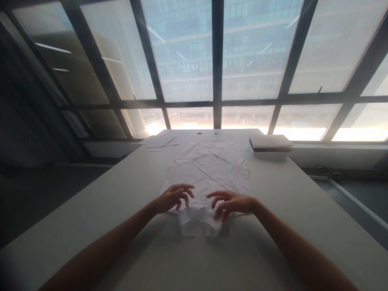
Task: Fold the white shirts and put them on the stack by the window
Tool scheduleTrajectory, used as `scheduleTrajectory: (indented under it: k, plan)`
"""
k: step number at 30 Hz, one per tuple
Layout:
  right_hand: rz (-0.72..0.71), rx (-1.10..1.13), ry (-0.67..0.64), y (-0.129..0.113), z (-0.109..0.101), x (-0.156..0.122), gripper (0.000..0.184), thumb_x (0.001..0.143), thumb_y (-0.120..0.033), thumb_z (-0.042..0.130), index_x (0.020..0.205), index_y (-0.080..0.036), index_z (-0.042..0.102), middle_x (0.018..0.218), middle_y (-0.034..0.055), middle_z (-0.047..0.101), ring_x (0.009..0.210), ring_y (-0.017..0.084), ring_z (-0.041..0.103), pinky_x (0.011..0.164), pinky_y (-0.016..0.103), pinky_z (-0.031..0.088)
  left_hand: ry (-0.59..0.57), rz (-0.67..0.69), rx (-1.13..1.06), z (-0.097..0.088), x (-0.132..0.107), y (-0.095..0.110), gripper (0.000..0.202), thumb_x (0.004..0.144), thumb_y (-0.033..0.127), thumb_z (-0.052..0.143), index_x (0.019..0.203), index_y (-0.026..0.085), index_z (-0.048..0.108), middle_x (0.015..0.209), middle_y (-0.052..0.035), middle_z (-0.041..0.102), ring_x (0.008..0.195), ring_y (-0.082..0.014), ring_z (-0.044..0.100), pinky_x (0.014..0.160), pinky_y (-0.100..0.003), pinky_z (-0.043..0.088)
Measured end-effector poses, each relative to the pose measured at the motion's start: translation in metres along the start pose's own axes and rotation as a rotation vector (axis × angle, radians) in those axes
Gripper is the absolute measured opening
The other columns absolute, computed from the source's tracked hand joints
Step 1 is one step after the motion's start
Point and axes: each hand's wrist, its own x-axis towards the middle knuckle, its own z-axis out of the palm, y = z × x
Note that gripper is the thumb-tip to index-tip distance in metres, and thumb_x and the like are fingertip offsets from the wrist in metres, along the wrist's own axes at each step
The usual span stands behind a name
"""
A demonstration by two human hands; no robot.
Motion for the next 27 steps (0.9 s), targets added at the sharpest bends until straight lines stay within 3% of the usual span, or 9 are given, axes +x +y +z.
scheduleTrajectory:
  k: [2, 4, 6, 8, 11, 14, 18, 22, 27]
  plan:
    - [0.004, -0.003, 0.035, 0.002, 0.0, 0.002, 0.052, 0.086, -0.045, 0.069, 0.131, -0.02, 0.06, 0.099, 0.0072, 0.065, 0.086, 0.021, 0.068, 0.068, 0.031, 0.055, 0.113, 0.057, 0.169, 0.004, 0.005, -0.006, 0.052, 0.091, 0.055, 0.062, 0.122, 0.014, 0.068, 0.107, -0.0159, 0.072, 0.085, -0.0227, 0.07, 0.057, -0.026, 0.054]
    - [-0.074, -0.129, 0.27, 0.01, 0.001, 0.012, 0.04, 0.089, -0.044, 0.064, 0.119, -0.018, 0.065, 0.085, 0.0042, 0.065, 0.075, 0.019, 0.066, 0.062, 0.029, 0.053, 0.172, 0.142, 0.372, 0.009, 0.009, -0.013, 0.043, 0.092, 0.051, 0.064, 0.113, 0.015, 0.073, 0.111, -0.0143, 0.073, 0.099, -0.0245, 0.069, 0.076, -0.032, 0.058]
    - [-0.179, -0.358, 0.549, 0.021, 0.006, 0.025, 0.03, 0.09, -0.039, 0.061, 0.11, -0.018, 0.069, 0.085, 0.0053, 0.067, 0.076, 0.019, 0.066, 0.067, 0.032, 0.055, 0.06, 0.213, 0.532, 0.014, 0.009, -0.017, 0.037, 0.094, 0.048, 0.061, 0.114, 0.019, 0.075, 0.123, -0.0128, 0.07, 0.116, -0.0257, 0.064, 0.097, -0.038, 0.052]
    - [-0.262, -0.629, 0.691, 0.032, 0.014, 0.035, 0.029, 0.091, -0.031, 0.057, 0.113, -0.019, 0.07, 0.104, 0.0104, 0.07, 0.096, 0.023, 0.066, 0.087, 0.04, 0.055, -0.173, 0.234, 0.688, 0.017, 0.006, -0.016, 0.039, 0.096, 0.046, 0.059, 0.128, 0.025, 0.069, 0.142, -0.0101, 0.059, 0.135, -0.0272, 0.051, 0.115, -0.042, 0.037]
    - [-0.242, -0.968, 0.59, 0.04, 0.029, 0.037, 0.045, 0.093, -0.027, 0.053, 0.136, -0.02, 0.061, 0.142, 0.0148, 0.058, 0.135, 0.028, 0.048, 0.114, 0.047, 0.036, -0.411, 0.209, 0.926, 0.019, -0.002, -0.01, 0.053, 0.097, 0.048, 0.058, 0.148, 0.037, 0.049, 0.164, -0.0031, 0.028, 0.152, -0.0307, 0.021, 0.123, -0.052, 0.01]
    - [-0.154, -1.173, 0.417, 0.042, 0.04, 0.029, 0.061, 0.097, -0.034, 0.052, 0.155, -0.019, 0.04, 0.161, 0.0136, 0.035, 0.151, 0.029, 0.024, 0.123, 0.051, 0.018, -0.471, 0.181, 1.029, 0.019, -0.009, -0.006, 0.061, 0.097, 0.053, 0.056, 0.154, 0.043, 0.036, 0.168, 0.0007, 0.011, 0.154, -0.0328, 0.009, 0.122, -0.055, 0.003]
    - [-0.127, -1.255, 0.357, 0.04, 0.043, 0.015, 0.067, 0.1, -0.04, 0.05, 0.16, -0.023, 0.026, 0.165, 0.0113, 0.023, 0.153, 0.027, 0.016, 0.124, 0.052, 0.01, -0.443, 0.204, 1.033, 0.019, -0.015, -0.007, 0.064, 0.096, 0.054, 0.057, 0.154, 0.04, 0.036, 0.167, -0.001, 0.016, 0.153, -0.033, 0.012, 0.122, -0.054, 0.003]
    - [-0.134, -1.231, 0.301, 0.038, 0.042, 0.0, 0.067, 0.098, -0.042, 0.054, 0.159, -0.031, 0.027, 0.165, 0.0076, 0.021, 0.153, 0.027, 0.015, 0.124, 0.052, 0.008, -0.437, 0.234, 0.999, 0.02, -0.019, -0.004, 0.059, 0.096, 0.052, 0.058, 0.152, 0.04, 0.042, 0.165, -0.0011, 0.025, 0.153, -0.0327, 0.017, 0.122, -0.055, 0.004]
    - [-0.135, -1.188, 0.259, 0.031, 0.047, -0.019, 0.062, 0.098, -0.042, 0.055, 0.156, -0.039, 0.032, 0.165, 0.0027, 0.019, 0.153, 0.028, 0.013, 0.123, 0.054, 0.008, -0.488, 0.209, 0.941, 0.027, -0.027, 0.006, 0.049, 0.095, 0.052, 0.061, 0.142, 0.045, 0.053, 0.162, 0.0023, 0.032, 0.153, -0.0351, 0.013, 0.121, -0.06, 0.002]
